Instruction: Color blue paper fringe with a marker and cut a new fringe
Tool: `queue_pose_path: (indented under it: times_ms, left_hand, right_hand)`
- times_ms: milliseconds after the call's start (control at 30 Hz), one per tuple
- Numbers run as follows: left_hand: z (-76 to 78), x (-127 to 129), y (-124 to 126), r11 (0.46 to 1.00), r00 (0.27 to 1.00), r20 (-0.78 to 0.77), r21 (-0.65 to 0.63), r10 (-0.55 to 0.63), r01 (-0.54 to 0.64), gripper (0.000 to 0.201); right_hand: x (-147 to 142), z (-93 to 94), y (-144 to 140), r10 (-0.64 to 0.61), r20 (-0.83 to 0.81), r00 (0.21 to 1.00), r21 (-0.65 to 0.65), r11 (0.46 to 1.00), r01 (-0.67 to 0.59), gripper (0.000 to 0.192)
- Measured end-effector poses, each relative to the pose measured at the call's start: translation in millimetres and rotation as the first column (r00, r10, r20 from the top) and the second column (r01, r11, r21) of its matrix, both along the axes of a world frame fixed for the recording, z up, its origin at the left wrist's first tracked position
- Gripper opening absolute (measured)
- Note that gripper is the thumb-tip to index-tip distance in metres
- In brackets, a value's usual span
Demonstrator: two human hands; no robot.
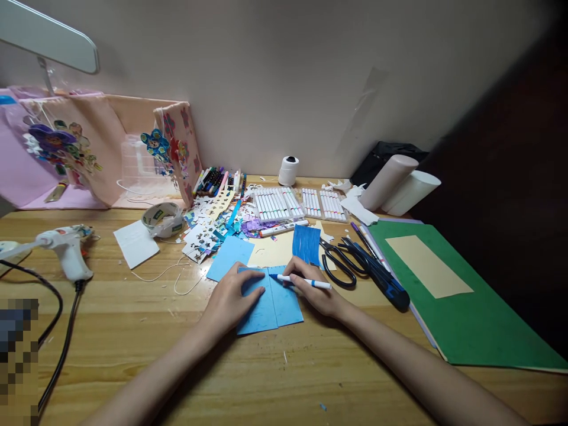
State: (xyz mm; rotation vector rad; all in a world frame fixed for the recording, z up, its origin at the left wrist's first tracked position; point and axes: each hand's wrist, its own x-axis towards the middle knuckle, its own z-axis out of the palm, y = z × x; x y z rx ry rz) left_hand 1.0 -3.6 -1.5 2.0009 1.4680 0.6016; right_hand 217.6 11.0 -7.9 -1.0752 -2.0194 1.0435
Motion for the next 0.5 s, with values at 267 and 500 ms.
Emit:
queue_pose_path:
  times_ms: [267, 500]
  left_hand:
    - [-0.1, -0.2, -0.1, 1.000, 1.000, -0.003, 0.002, -0.001, 0.001, 0.025]
    - [1.5, 0.1, -0.3, 1.000, 1.000, -0.008, -0.012, -0.003, 0.003, 0.026]
  right_hand:
    - [0.6, -1.8, 0.8, 0.004, -0.004, 1.000, -0.002, 1.000, -0.004, 0.020]
    - [0.4, -0.8, 2.0, 0.001, -0.005, 1.000, -0.015, 1.000, -0.001, 0.017]
